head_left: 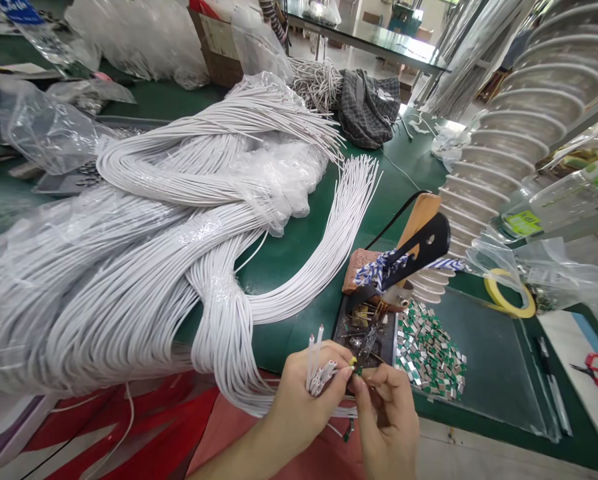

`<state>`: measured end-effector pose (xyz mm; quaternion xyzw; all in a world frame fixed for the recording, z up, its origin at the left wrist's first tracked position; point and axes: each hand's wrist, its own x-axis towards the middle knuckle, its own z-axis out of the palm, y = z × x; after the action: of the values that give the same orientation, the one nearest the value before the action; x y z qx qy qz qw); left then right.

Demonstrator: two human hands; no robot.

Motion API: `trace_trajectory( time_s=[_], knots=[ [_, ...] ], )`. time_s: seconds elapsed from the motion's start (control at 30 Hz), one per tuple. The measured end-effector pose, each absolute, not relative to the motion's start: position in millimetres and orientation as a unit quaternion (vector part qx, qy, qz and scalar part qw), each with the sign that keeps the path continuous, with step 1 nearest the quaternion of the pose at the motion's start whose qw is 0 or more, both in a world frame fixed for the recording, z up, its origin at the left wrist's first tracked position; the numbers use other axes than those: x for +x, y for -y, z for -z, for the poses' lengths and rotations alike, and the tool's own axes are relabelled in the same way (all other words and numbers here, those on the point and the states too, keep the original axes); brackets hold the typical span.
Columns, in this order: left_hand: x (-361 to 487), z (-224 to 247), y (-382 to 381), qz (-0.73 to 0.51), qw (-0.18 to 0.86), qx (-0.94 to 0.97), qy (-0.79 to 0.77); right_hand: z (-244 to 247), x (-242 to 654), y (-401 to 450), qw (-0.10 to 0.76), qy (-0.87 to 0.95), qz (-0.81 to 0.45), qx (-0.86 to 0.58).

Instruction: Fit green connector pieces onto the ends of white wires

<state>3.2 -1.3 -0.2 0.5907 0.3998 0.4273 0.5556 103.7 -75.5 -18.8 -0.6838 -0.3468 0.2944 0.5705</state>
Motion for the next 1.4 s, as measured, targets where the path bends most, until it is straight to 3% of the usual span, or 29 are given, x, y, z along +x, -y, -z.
trace_trajectory(
  time_s=[0.6,1.17,1.4],
  knots=[
    [0,9,7,-0.401,0.549,0.597,-0.426,27,103,81,0.527,0.397,-0.246,-0.710],
    [-9,8,-2,-0.310,0.625,0.612,-0.372,11,131,73,0.514,0.344,-0.363,-0.697],
    [-10,8,-2,-0.300,0.584,0.673,-0.342,16,137,76,0.545,0.318,-0.401,-0.665]
  ],
)
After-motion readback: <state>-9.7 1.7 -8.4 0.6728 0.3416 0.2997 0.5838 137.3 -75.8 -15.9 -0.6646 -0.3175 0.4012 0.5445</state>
